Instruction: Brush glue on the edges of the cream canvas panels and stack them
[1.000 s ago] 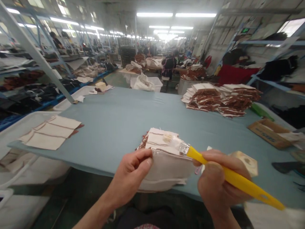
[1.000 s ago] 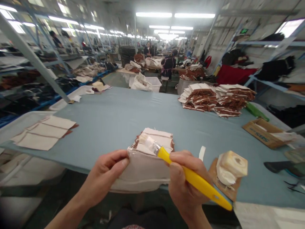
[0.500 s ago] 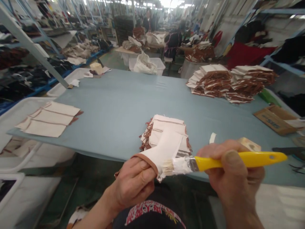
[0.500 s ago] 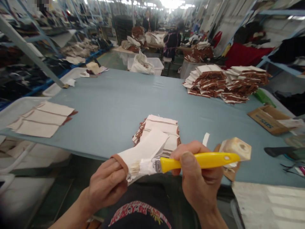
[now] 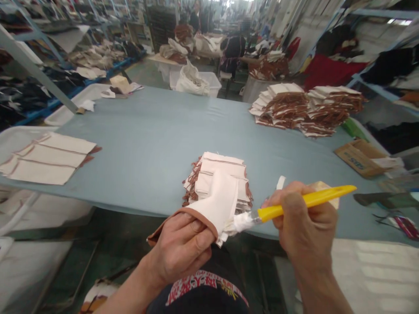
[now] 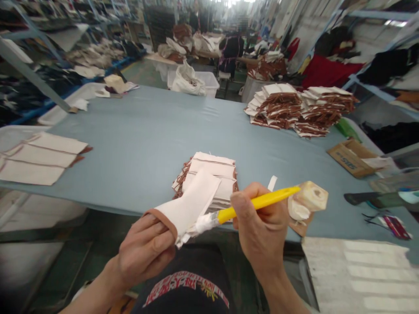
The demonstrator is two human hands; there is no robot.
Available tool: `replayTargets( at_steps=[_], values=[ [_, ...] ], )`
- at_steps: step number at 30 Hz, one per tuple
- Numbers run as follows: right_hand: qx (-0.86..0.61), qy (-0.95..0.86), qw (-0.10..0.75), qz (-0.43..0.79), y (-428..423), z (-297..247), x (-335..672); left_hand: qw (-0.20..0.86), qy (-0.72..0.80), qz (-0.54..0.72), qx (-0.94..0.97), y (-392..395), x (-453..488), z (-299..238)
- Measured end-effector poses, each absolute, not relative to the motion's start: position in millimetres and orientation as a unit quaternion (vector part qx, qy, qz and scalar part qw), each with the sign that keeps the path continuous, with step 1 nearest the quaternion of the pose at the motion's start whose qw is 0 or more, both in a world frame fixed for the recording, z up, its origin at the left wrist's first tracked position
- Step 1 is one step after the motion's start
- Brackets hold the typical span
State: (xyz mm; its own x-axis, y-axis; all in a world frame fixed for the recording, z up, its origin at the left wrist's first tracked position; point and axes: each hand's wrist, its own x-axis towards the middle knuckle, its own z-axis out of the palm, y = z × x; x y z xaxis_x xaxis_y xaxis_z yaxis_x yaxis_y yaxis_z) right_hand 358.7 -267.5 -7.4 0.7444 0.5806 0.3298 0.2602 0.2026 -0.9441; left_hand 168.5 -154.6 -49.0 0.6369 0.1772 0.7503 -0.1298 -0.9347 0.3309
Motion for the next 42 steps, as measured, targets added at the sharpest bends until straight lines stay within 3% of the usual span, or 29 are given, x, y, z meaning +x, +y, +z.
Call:
replayTargets(
  at_steps=[10, 14, 16, 18, 22, 26, 28, 34, 42],
  values=[
    [-0.661, -0.319, 0.671, 0.105, -283.3, -1.7, 371.1, 0.190, 0.006, 0.429, 0.883, -165.9, 177.5, -46.9],
    [-0.619, -0.273, 0.736, 0.032, -286.6, 0.0, 377.5, 0.239, 0.036, 0.460, 0.854, -173.8, 175.9, -36.9],
    [-0.600, -0.288, 0.744, -0.051, -283.9, -0.9, 371.1, 0.296, 0.098, 0.465, 0.829, -178.1, 175.3, -27.1],
    [-0.608, -0.371, 0.693, -0.113, -276.7, -5.4, 361.2, 0.379, 0.171, 0.445, 0.793, -180.5, 175.5, -17.1],
    [-0.612, -0.558, 0.544, -0.132, -255.4, -15.0, 347.7, 0.580, 0.251, 0.383, 0.674, -174.4, 177.4, -7.3],
    [-0.635, -0.542, 0.522, -0.178, -243.4, -7.4, 348.0, 0.720, 0.258, 0.294, 0.573, -164.3, 173.2, -11.3],
    [-0.658, -0.525, 0.509, -0.179, -242.7, 0.5, 348.9, 0.712, 0.256, 0.281, 0.590, -164.7, 166.7, -15.9],
    [-0.700, -0.494, 0.483, -0.181, -240.7, 6.8, 357.1, 0.561, 0.237, 0.279, 0.743, -175.6, 145.5, -44.5],
    [-0.711, -0.467, 0.505, -0.149, -232.3, -3.3, 363.8, 0.532, 0.196, 0.294, 0.769, -187.6, 141.6, -37.7]
  ],
)
